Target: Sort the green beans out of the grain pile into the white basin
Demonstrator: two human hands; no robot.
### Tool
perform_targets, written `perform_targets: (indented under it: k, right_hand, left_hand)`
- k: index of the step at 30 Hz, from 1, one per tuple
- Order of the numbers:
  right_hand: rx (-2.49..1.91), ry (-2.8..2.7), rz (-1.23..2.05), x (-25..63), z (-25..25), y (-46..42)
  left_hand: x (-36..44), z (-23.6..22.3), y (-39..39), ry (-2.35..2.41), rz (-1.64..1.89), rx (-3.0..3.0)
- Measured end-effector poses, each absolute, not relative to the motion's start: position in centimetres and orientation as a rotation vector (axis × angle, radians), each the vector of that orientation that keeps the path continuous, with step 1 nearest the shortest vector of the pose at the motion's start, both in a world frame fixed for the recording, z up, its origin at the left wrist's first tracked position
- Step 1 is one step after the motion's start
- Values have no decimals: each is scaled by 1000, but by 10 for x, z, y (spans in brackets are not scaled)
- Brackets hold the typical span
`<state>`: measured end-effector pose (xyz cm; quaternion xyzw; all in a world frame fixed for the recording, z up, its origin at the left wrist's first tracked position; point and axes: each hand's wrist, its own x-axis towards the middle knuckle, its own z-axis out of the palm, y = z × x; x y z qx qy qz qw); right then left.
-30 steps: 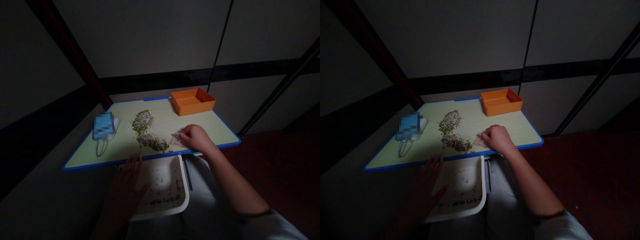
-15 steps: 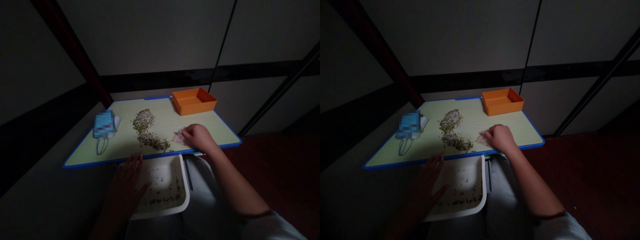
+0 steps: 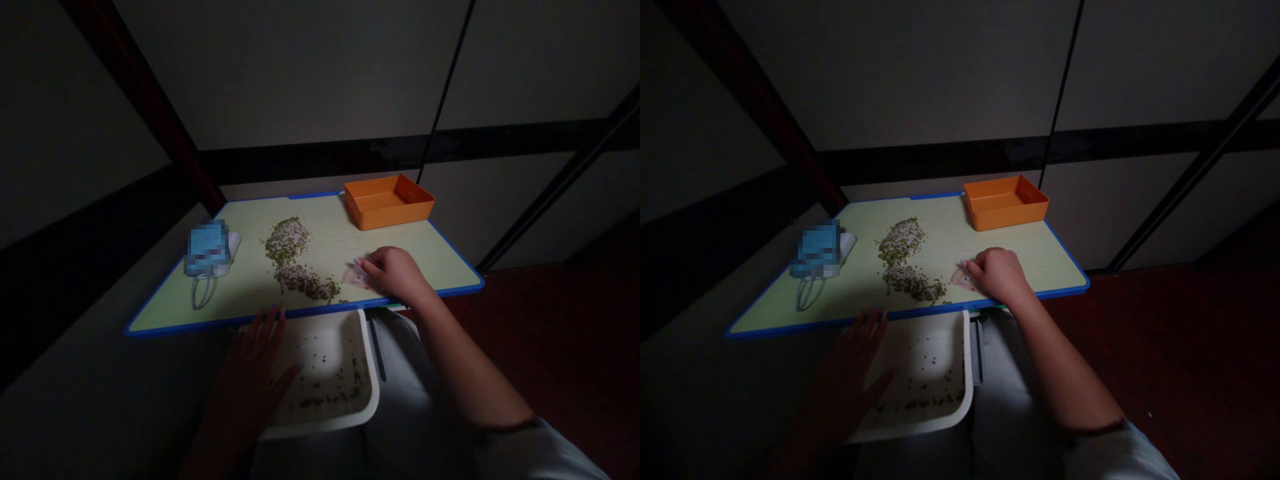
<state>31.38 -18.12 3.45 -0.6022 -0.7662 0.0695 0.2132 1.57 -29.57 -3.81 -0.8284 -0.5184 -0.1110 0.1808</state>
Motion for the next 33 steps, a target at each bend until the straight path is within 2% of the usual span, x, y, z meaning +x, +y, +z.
perform_targets:
  k: [25, 33]
  right_hand:
    - [-1495, -2253, 205, 306, 38, -167]
    - [-1449, -2201, 344, 311, 34, -166]
  left_hand:
    - [16, -38, -298, -1459, -321, -2337]
    - [16, -39, -296, -1454, -310, -2348]
